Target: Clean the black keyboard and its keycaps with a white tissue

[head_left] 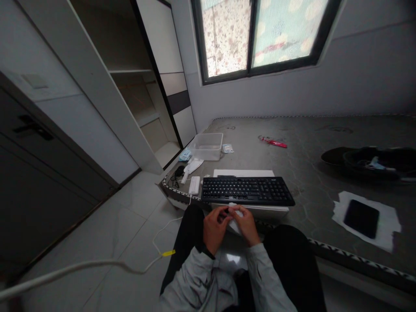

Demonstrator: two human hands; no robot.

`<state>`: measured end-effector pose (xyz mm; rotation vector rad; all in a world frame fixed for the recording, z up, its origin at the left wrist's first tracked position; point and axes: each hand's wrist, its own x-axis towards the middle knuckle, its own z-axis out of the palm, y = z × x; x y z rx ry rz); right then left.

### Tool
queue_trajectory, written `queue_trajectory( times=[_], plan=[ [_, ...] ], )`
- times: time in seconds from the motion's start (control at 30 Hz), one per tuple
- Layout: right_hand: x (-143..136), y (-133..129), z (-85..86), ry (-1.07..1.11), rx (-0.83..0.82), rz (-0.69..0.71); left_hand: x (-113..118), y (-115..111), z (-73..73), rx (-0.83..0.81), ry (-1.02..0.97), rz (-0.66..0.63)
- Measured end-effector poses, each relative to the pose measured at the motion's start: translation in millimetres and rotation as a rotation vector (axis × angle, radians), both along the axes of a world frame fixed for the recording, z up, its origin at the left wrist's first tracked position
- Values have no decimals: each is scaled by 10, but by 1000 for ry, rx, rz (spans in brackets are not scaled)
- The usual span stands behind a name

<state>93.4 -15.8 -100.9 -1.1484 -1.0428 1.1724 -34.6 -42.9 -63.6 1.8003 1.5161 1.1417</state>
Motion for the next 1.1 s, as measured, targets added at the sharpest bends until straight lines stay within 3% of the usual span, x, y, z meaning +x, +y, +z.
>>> queue_trajectory(
  times=[0.33,0.63,0.9,1.1],
  plan=[
    [-50,-46,18,100,-35,101,-58,10,-1,-44,-227,57],
    [53,-27,-9,205,-48,-4,-82,48,-28,-80,-315,66],
    [6,-14,23,-123,66,49,-86,93,-119,-145,-467,20],
    [-17,34,-41,-192,55,48,-119,156,-212,-197,-531,38]
  ],
)
